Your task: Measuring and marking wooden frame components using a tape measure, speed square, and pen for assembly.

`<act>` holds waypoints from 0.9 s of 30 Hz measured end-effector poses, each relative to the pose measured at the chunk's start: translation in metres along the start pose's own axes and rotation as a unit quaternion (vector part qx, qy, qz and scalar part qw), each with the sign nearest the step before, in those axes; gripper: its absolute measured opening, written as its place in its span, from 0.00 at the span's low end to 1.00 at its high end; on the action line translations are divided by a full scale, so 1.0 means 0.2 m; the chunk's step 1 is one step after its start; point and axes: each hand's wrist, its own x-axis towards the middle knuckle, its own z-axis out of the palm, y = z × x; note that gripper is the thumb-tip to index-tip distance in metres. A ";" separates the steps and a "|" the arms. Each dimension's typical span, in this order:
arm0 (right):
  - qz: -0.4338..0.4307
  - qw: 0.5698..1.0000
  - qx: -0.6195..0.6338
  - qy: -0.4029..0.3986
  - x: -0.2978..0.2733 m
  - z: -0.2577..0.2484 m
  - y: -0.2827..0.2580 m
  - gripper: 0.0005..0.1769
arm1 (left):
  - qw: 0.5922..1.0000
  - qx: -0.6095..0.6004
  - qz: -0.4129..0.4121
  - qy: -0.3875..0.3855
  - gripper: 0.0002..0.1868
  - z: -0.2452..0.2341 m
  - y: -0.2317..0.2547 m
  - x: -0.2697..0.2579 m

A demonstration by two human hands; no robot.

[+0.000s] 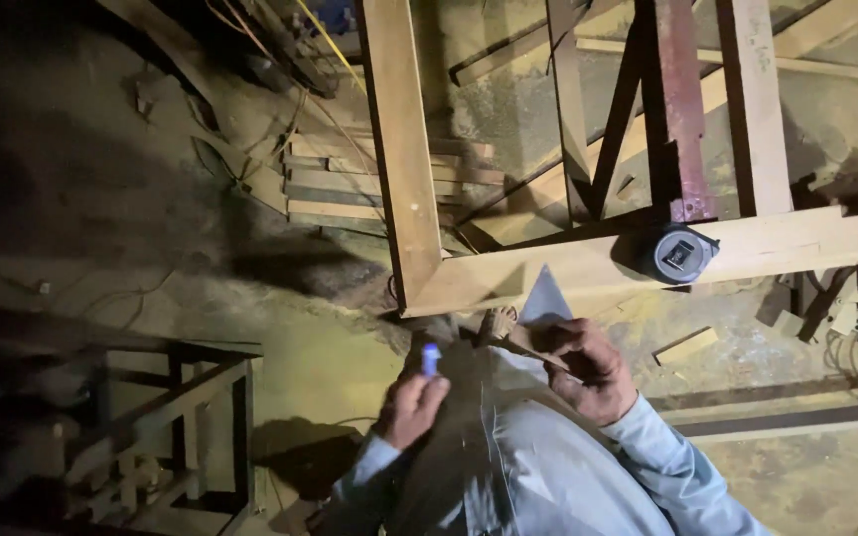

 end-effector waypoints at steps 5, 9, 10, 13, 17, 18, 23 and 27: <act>-0.043 0.994 -0.096 -0.017 0.02 0.10 -0.04 0.07 | 0.966 -0.221 0.126 -0.053 0.18 0.12 0.30 0.13; -0.028 0.996 -0.056 -0.057 0.12 0.15 -0.23 0.12 | 0.962 -0.149 0.184 -0.137 0.23 -0.01 0.63 0.14; -0.030 0.996 -0.060 -0.051 0.10 0.15 -0.20 0.12 | 0.961 -0.146 0.188 -0.142 0.23 -0.03 0.68 0.15; -0.007 0.998 -0.064 -0.021 0.07 0.18 -0.15 0.20 | 0.959 0.042 0.234 -0.152 0.16 -0.08 0.73 0.18; 0.022 0.992 -0.024 0.123 0.12 0.26 -0.21 0.19 | 0.964 0.117 0.145 -0.191 0.25 -0.18 0.67 0.28; 0.079 0.982 -0.009 0.172 0.12 0.27 -0.21 0.24 | 0.966 0.169 0.091 -0.173 0.29 -0.22 0.68 0.32; -0.040 0.983 -0.012 0.177 0.34 0.43 -0.39 0.21 | 0.976 -0.150 0.065 -0.147 0.17 -0.37 0.25 0.45; -0.077 0.990 0.017 0.121 0.43 0.57 -0.40 0.26 | 0.991 -0.071 0.088 -0.067 0.11 -0.56 0.32 0.54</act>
